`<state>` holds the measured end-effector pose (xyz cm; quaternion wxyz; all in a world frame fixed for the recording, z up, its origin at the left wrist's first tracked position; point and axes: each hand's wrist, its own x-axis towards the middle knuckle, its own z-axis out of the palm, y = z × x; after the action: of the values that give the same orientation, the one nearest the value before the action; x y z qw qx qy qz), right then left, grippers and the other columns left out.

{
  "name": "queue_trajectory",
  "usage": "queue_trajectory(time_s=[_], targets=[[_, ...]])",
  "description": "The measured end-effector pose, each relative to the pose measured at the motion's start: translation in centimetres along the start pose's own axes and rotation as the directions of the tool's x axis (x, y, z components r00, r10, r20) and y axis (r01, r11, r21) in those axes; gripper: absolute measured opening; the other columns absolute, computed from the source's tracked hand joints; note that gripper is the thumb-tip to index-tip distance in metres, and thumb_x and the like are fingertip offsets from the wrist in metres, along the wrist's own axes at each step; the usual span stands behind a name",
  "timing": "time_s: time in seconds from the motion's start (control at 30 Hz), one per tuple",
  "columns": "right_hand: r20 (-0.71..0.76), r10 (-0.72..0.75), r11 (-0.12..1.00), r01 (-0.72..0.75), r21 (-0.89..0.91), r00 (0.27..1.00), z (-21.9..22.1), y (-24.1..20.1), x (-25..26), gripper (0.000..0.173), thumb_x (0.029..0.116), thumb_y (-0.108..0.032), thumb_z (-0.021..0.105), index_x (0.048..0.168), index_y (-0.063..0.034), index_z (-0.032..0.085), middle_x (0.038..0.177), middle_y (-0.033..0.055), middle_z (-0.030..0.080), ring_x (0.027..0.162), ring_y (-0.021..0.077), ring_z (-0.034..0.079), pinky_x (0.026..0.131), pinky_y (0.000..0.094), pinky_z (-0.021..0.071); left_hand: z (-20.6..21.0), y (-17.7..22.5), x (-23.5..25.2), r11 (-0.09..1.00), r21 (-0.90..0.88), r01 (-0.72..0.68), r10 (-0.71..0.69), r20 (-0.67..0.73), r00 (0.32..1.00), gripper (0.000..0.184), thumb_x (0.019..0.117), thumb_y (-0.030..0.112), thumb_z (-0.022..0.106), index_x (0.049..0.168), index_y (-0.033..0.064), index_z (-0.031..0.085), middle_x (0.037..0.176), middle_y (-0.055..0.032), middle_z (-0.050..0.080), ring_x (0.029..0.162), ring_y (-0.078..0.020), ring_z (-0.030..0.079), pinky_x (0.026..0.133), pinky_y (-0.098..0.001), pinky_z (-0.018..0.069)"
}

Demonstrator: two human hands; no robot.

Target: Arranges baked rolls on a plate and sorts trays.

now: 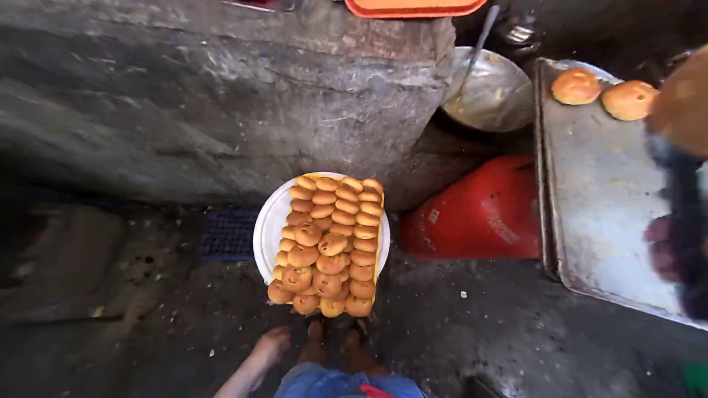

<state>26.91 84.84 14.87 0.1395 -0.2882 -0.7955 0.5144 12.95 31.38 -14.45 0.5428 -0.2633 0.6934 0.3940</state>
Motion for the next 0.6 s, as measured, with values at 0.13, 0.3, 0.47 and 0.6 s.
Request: queue_trajectory(time_s=[0.13,0.3,0.47,0.6], targets=[[0.307,0.226,0.973,-0.226,-0.036,0.924,13.0,0.6,-6.4,0.077,0.0625,-0.065,0.085,0.120,-0.0172,0.067,0.097,-0.0062,0.073,0.080,0.0048,0.069,0.069,0.0262,0.0601,1.5,1.7,-0.3,0.999,0.037,-0.018,0.012,0.153,0.988,0.045,0.1079,0.015,0.047,0.150,0.0002,0.042,0.147,-0.0234,0.053,0.133,-0.0346,0.053,0.110,-0.0498,0.0422],[0.388,0.508,0.719,-0.130,-0.683,0.769,22.3,10.6,-8.6,0.083,0.0808,-0.055,0.081,0.147,-0.0136,0.056,0.138,0.0141,0.064,0.124,0.0306,0.063,0.103,0.0526,0.0510,4.8,3.4,0.0,0.999,0.039,-0.013,0.001,0.291,0.957,0.045,0.1086,0.017,0.046,0.151,0.0028,0.042,0.143,-0.0208,0.055,0.129,-0.0333,0.056,0.106,-0.0486,0.0457],[0.468,0.495,0.459,0.236,-0.856,0.732,27.1,14.7,-8.1,0.074,0.0948,-0.049,0.069,0.156,-0.0161,0.044,0.143,0.0197,0.058,0.132,0.0395,0.055,0.104,0.0554,0.0475,8.3,5.0,0.3,0.996,-0.085,0.033,-0.001,0.348,0.937,0.047,0.1080,0.015,0.045,0.153,0.0033,0.038,0.147,-0.0197,0.053,0.129,-0.0315,0.058,0.106,-0.0469,0.0476],[0.516,0.472,0.428,0.325,-0.843,0.715,28.6,16.0,-7.4,0.071,0.0969,-0.037,0.069,0.158,-0.0175,0.040,0.146,0.0204,0.054,0.135,0.0404,0.052,0.104,0.0566,0.0459,10.2,6.1,0.0,0.961,-0.261,0.088,0.003,0.331,0.944,0.043,0.1083,0.013,0.042,0.150,0.0024,0.040,0.146,-0.0191,0.053,0.129,-0.0300,0.057,0.104,-0.0453,0.0490]])
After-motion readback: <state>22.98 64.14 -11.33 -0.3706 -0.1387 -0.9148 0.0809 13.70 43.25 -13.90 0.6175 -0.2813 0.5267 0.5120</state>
